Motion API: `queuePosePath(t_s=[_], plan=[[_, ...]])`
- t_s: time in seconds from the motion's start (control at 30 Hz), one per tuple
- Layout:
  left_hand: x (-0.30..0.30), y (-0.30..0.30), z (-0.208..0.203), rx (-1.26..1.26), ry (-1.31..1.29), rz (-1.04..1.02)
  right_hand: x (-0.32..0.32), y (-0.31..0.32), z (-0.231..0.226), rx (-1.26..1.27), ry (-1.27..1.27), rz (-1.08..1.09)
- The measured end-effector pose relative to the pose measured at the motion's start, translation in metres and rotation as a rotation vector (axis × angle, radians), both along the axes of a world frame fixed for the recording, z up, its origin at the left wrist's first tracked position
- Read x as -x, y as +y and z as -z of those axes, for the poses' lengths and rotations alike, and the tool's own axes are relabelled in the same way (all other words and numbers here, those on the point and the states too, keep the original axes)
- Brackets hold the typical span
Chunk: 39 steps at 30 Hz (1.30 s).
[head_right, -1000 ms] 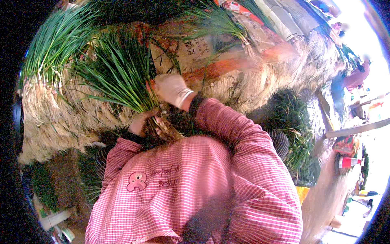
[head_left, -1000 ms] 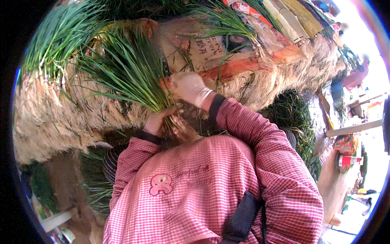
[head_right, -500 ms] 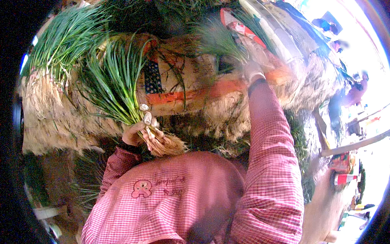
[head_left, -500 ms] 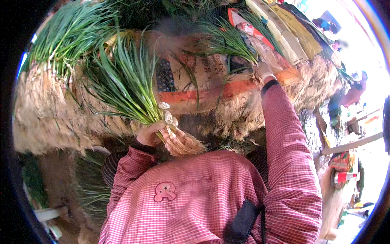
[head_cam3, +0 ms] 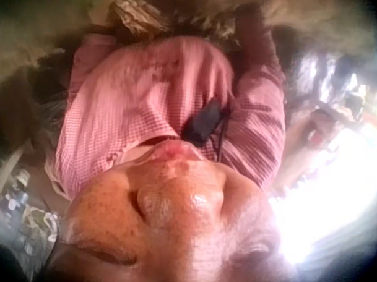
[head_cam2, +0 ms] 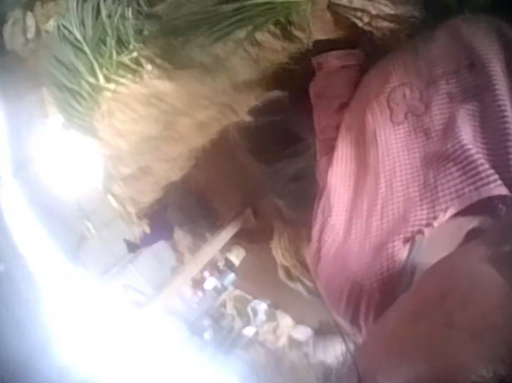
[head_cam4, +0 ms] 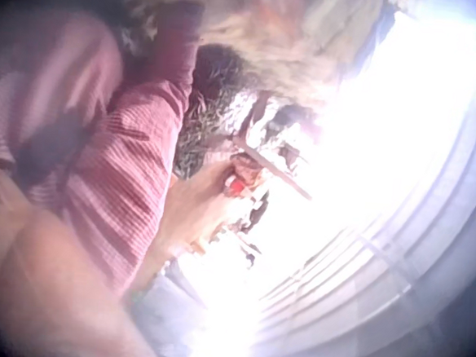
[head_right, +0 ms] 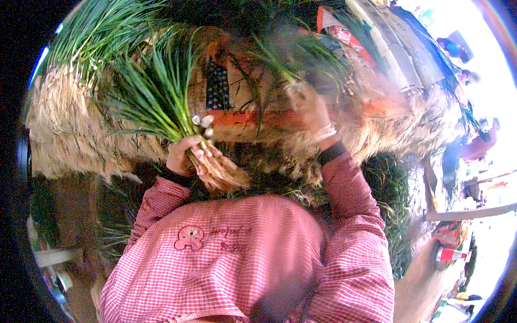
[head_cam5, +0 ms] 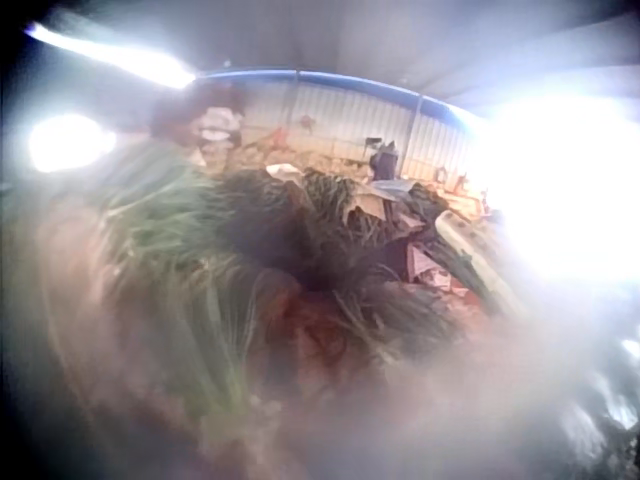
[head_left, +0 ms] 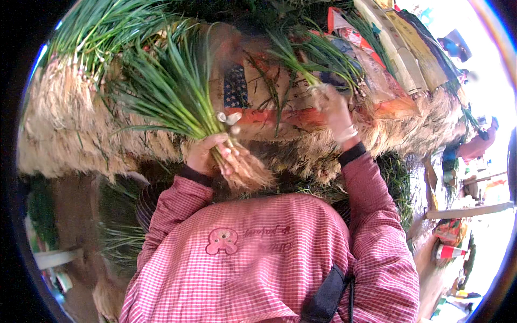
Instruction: The person picks up a bunch of green onions from a large pile, removes the dry outer layers and dirt by hand, and then places the cleaned bunch back onto the pile.
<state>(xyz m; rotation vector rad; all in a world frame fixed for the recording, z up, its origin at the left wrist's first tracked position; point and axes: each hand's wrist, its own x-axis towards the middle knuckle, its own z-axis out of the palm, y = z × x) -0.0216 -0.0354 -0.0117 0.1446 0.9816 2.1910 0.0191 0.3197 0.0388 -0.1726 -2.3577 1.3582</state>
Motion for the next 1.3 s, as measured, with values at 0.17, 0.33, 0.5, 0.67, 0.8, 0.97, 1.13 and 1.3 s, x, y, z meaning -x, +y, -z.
queuePosePath(t_s=[0.17, 0.33, 0.5, 0.67, 0.8, 0.97, 1.13, 1.3], plan=[[-0.001, 0.019, 0.011, 0.182, -0.101, 0.067, -0.030, -0.092, 0.019, 0.013, -0.223, -0.319], [-0.007, 0.026, 0.002, 0.279, -0.109, 0.014, -0.041, -0.149, 0.018, -0.734, 0.115, -0.452], [-0.012, 0.014, -0.003, 0.158, -0.114, 0.102, -0.010, -0.095, 0.060, -0.935, -0.060, -0.411], [-0.014, 0.016, -0.008, 0.200, 0.083, 0.171, 0.026, -0.082, 0.100, -1.257, 0.191, -0.373], [-0.021, 0.014, -0.004, 0.174, 0.031, 0.195, 0.022, -0.120, 0.068, -0.651, 0.072, -0.359], [-0.019, 0.009, -0.017, 0.144, 0.063, 0.087, -0.016, -0.070, 0.084, -0.892, 0.121, -0.402], [-0.011, 0.012, 0.008, 0.050, 0.172, -0.011, -0.048, -0.052, 0.076, -0.882, -0.423, -0.546], [-0.016, 0.012, -0.006, 0.085, -0.080, 0.177, -0.051, -0.131, 0.006, -0.342, -0.186, -0.489]])
